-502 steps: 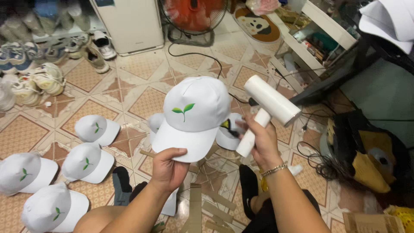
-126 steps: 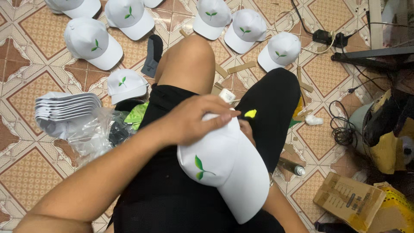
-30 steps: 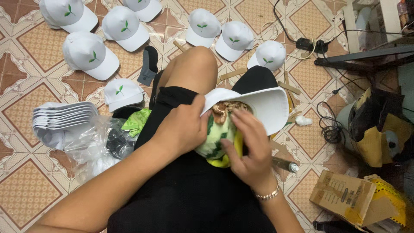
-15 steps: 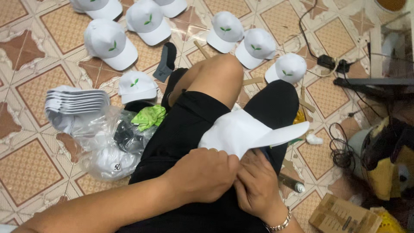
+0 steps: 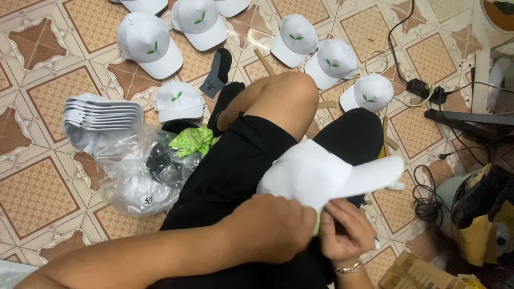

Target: The person sits on the floor and uses a hair dryer to dry white baseball caps that have a green leaf logo. They insert a stuffed toy into each cap to maintain shape, then apply heat to the front and sides before removing the toy and setting the cap aside.

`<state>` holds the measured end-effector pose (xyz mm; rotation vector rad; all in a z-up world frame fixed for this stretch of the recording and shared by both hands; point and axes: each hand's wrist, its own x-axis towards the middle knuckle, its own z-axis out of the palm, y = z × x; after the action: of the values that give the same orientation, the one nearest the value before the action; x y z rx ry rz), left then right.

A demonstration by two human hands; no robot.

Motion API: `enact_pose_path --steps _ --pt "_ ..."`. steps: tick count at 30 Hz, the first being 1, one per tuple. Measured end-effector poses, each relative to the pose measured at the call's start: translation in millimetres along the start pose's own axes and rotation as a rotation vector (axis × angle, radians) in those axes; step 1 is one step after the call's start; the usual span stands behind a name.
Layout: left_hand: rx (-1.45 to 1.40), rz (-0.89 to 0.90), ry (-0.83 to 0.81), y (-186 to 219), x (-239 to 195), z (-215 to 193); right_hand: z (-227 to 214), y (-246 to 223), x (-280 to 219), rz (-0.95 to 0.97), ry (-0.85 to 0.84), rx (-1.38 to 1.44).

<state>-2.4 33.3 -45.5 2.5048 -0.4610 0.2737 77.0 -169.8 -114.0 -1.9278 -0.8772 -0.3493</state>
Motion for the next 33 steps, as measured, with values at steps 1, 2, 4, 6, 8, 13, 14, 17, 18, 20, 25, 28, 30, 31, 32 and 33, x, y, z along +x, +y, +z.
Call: enact_pose_path --steps 1,2,4,6,8,13,14,17,18,20,25,28,30,31,32,33 --pt "0.065 0.093 0.052 5 -1 2 -3 0 -10 -0.051 0.012 -0.091" --pt "0.128 0.186 0.104 12 -3 4 -5 -1 -19 -0.089 -0.007 -0.149" --pt "0.26 0.358 0.154 21 -8 5 -10 -4 -33 -0.118 -0.173 -0.164" --pt "0.393 0.516 0.156 29 -10 6 -13 -6 -40 -0.117 -0.283 -0.164" --pt "0.4 0.534 0.18 31 -6 8 -12 -6 -41 -0.113 -0.334 -0.162" --pt "0.526 0.361 0.131 25 3 0 -4 -11 -29 -0.119 -0.368 -0.179" --pt "0.482 0.249 0.193 26 5 -3 -3 -12 -25 -0.121 -0.368 -0.177" --pt "0.325 -0.069 0.255 29 6 -9 -3 -15 -11 -0.128 -0.337 -0.165" --pt "0.27 -0.172 0.255 29 6 -11 -4 -15 -6 -0.134 -0.327 -0.16" --pt "0.348 -0.2 0.201 25 6 -10 -7 -18 2 -0.192 -0.342 -0.203" --pt "0.374 0.007 0.074 19 5 0 -14 -21 15 -0.177 -0.618 -0.222" --pt "0.266 0.102 0.112 14 9 6 -13 -21 18 -0.234 -0.637 -0.19" --pt "0.192 0.146 0.132 9 12 8 -10 -19 16 -0.274 -0.622 -0.158" --pt "0.164 0.156 0.114 8 13 8 -8 -18 15 -0.259 -0.647 -0.158" --pt "0.134 0.167 0.095 6 13 8 -6 -16 14 -0.243 -0.672 -0.158" --pt "0.104 0.178 0.076 4 15 8 -4 -14 13 -0.226 -0.698 -0.158"
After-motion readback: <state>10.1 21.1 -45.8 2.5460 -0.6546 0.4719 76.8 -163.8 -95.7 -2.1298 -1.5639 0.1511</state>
